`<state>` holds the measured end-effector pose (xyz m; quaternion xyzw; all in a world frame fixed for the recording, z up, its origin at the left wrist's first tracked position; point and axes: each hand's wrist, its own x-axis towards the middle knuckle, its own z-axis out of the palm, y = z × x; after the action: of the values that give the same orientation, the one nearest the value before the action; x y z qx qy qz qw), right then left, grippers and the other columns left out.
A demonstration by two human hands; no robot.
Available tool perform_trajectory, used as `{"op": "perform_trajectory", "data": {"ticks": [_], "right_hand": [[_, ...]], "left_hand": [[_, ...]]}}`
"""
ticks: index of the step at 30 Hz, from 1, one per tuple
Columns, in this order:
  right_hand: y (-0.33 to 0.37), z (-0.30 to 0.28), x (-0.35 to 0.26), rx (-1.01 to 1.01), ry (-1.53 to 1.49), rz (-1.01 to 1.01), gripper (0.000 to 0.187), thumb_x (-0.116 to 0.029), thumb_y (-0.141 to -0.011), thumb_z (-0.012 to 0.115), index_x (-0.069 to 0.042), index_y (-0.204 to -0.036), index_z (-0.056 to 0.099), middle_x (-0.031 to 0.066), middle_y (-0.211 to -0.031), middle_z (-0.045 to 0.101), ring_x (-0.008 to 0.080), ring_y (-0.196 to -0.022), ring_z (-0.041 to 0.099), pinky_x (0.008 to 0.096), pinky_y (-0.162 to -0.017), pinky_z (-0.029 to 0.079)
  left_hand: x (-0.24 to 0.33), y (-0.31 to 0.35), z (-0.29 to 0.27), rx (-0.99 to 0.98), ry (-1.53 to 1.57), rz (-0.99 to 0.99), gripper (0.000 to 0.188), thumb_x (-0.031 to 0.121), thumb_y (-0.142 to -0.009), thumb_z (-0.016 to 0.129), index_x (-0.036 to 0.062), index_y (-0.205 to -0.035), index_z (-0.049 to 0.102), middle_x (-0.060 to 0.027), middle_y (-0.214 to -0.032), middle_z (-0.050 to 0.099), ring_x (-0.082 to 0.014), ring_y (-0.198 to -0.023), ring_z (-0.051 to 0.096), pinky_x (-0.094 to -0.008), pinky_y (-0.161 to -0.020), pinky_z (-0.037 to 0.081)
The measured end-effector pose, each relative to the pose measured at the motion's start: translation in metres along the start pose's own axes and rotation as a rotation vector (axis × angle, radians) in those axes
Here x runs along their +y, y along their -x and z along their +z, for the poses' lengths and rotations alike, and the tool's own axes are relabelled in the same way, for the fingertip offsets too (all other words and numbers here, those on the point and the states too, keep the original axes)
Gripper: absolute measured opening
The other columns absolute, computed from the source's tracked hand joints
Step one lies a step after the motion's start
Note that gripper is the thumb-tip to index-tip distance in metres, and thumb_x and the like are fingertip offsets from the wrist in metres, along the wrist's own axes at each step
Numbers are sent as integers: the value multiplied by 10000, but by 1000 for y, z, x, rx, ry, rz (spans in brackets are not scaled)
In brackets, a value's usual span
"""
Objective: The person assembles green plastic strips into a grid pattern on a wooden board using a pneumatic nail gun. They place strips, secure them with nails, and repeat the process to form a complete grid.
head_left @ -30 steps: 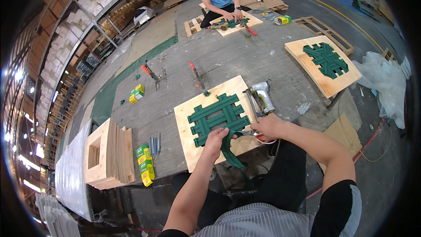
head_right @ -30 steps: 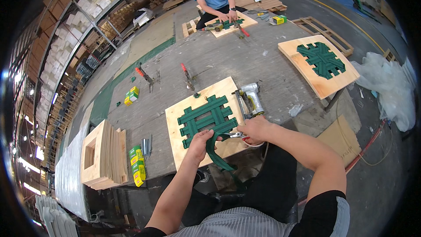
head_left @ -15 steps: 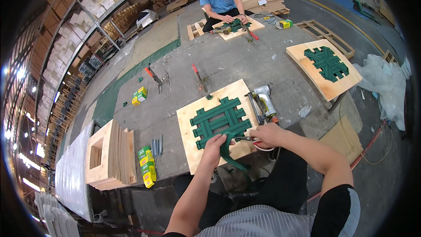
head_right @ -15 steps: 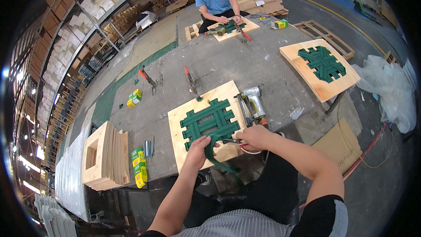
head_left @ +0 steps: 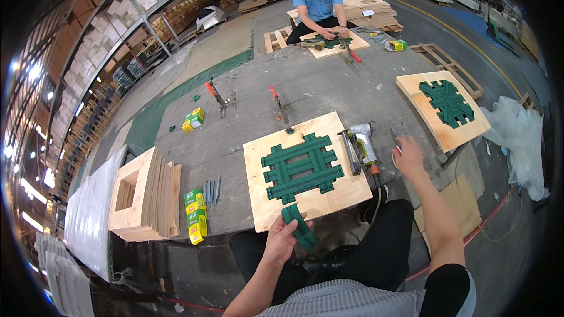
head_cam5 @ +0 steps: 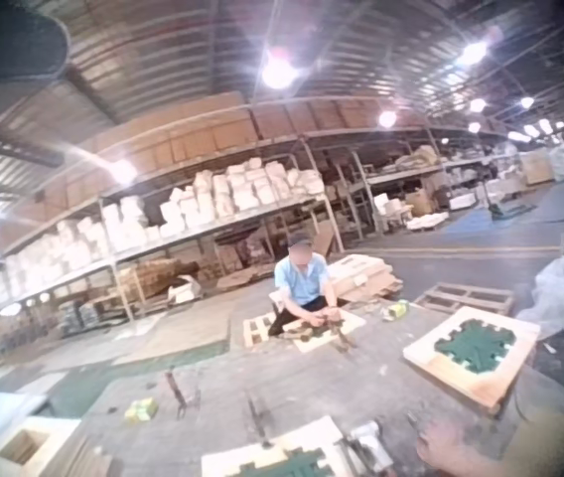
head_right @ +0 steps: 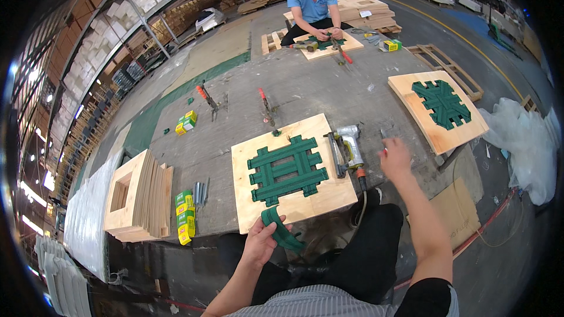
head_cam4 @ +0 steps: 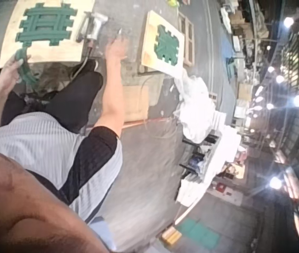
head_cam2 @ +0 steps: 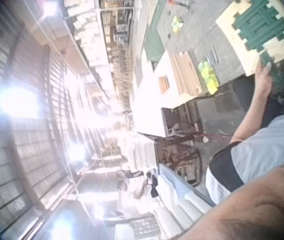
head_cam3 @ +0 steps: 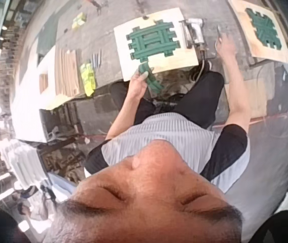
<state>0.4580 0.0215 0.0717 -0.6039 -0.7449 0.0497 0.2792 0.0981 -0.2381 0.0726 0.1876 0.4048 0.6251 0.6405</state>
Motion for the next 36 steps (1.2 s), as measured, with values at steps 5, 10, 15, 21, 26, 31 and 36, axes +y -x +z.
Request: {"op": "perform_trajectory", "data": {"ticks": [5,10,15,21,26,31,36], "right_hand": [[87,31,-136,-805,-856,-157,559,-365,-891,804,-26,-1310,654,185,-1308,667,240,-1142,658,401,-959,534],[165,77,-186,-961,-1159,-14,318,-262,-977,724,24,-1113,695,82,-880,736,167,-785,703,328,-736,573],[170,77,-188,-977,-1207,298,231,-199,-1026,652,27,-1058,690,62,-814,726,122,-685,688,286,-639,558],[176,89,-193,-949,-1218,524,231,-184,-1034,628,33,-1088,688,79,-862,735,154,-727,707,306,-665,567],[205,94,-163,-553,-749,166,257,-158,-997,672,49,-1148,675,75,-888,724,153,-800,706,312,-724,572],[165,89,-190,-678,-1312,472,363,-127,-1021,630,21,-1351,604,65,-899,656,170,-755,660,323,-727,563],[90,116,-241,-798,-1722,867,578,-153,-1067,540,-41,-1579,298,59,-852,650,152,-679,627,352,-671,561]], "left_hand": [[11,-9,22,-59,-9,39,309,62,-1039,576,32,-1346,562,-174,-1297,662,-367,-1113,699,-510,-994,585],[47,-47,35,-22,-53,181,236,56,-1034,582,19,-1264,620,-156,-1168,721,-339,-1028,728,-480,-947,606],[85,-115,22,42,-516,147,212,60,-997,643,17,-1205,647,-91,-1050,737,-191,-912,715,-370,-792,604],[84,-200,-17,54,-1114,111,224,85,-907,759,31,-1112,687,-47,-876,711,-125,-794,659,-297,-684,544],[62,-231,-14,34,-1400,144,212,160,-823,832,37,-966,736,-82,-832,690,-191,-766,661,-331,-719,548],[58,-228,-34,129,-1451,260,238,223,-782,866,40,-901,770,-122,-969,670,-258,-894,673,-377,-803,556],[54,-227,-35,171,-1408,259,259,241,-752,887,49,-885,776,-129,-1020,639,-270,-948,670,-383,-846,557]]}}
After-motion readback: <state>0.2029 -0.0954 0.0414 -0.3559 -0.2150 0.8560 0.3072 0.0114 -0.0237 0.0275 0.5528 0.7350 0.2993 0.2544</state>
